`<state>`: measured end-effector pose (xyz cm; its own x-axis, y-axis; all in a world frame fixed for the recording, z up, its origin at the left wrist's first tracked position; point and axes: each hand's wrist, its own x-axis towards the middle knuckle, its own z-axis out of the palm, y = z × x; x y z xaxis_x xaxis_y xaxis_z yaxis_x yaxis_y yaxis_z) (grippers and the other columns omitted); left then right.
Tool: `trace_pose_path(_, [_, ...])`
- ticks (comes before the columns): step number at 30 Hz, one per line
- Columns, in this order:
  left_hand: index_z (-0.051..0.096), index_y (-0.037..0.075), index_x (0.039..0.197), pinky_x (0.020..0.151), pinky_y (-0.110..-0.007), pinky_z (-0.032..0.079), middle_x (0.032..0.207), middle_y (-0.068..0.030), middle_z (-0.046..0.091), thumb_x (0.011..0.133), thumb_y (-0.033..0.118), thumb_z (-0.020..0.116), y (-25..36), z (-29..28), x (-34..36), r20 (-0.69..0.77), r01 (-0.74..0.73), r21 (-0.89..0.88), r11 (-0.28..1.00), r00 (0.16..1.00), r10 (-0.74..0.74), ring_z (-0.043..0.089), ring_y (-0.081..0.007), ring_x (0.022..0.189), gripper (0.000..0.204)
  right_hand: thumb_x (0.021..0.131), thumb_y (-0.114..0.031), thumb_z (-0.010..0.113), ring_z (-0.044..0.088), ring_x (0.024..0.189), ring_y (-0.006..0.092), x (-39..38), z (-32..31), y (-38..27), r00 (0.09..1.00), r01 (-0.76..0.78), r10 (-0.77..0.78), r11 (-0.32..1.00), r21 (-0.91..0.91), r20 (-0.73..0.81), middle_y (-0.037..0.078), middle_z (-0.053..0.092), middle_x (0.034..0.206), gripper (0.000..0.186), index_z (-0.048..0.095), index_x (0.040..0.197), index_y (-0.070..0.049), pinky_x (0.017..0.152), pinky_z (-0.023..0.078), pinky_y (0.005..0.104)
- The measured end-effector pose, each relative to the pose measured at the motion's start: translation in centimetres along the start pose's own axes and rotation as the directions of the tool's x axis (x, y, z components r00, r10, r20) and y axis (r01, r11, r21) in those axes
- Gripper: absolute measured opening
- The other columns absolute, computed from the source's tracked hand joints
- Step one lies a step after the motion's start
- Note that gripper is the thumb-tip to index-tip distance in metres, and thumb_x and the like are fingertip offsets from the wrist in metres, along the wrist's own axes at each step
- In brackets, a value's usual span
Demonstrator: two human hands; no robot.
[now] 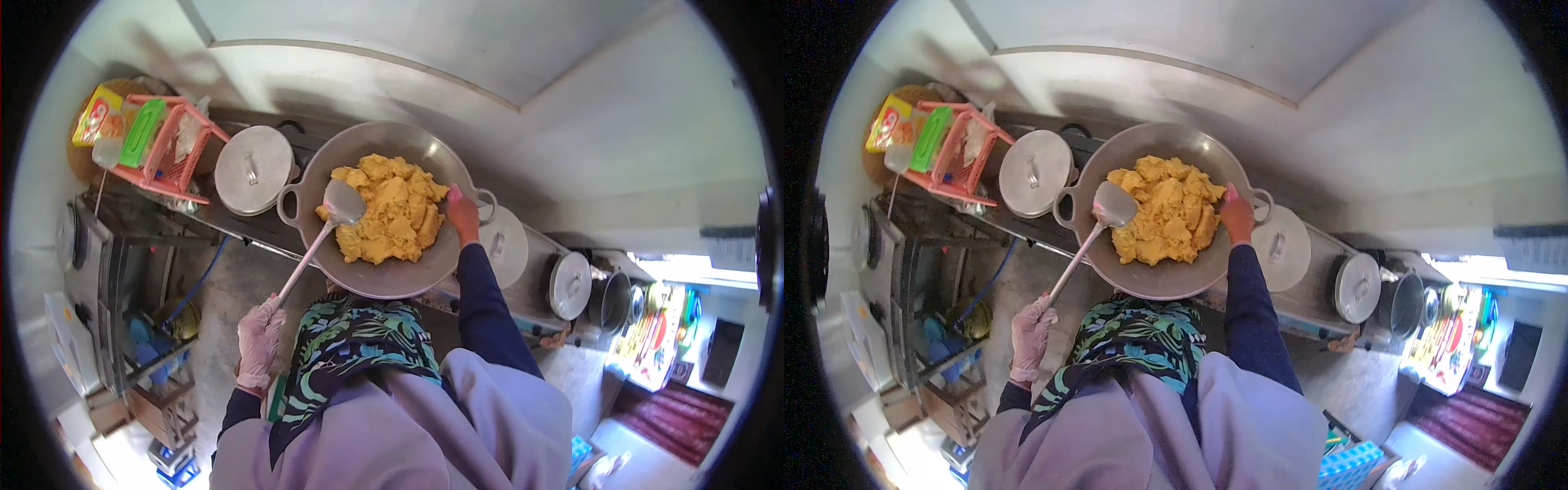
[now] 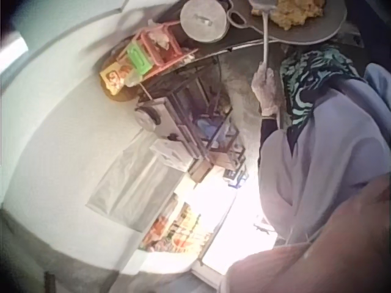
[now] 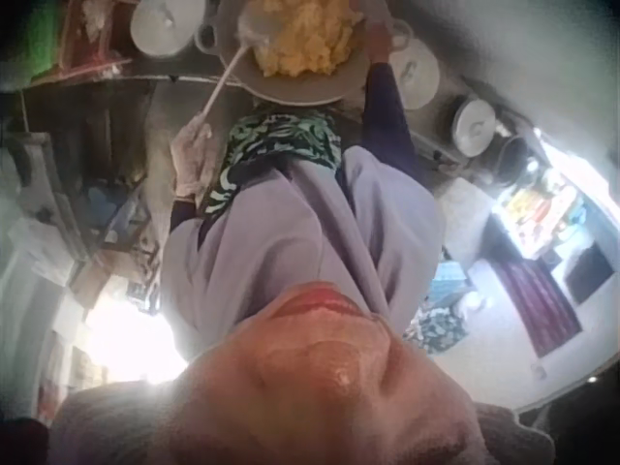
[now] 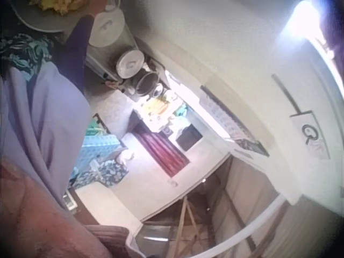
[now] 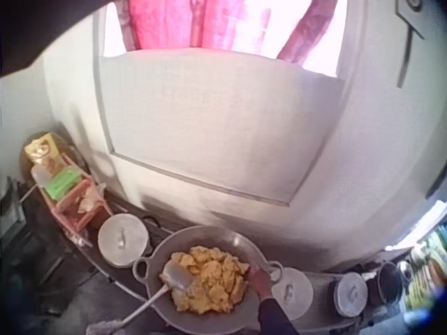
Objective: The person uses a ladle to mix yellow dough in a large pan on a stove, then uses the ladle to transfer the dough into a green plastic tray.
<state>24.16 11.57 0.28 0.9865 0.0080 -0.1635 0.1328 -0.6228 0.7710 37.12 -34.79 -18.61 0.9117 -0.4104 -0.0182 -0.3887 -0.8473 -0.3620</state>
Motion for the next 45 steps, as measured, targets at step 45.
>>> trace_pose_path(45, [0.064,0.005,0.106,0.064,-0.023,0.044,0.08,-0.0073,0.063,0.077,-0.002,0.064,-0.4,2.4,-7.9,-0.418,0.043,-0.035,0.998,0.907,-0.053,0.055,-0.0085,0.068,0.029,0.07,-0.025,0.067,0.064,0.088,0.0259,5.1,-5.9,-8.9,0.228,0.923,0.022,0.314,-0.223,0.973,0.012,0.066,0.094,0.025,0.069,0.09,-0.011,0.068,0.047,0.0416])
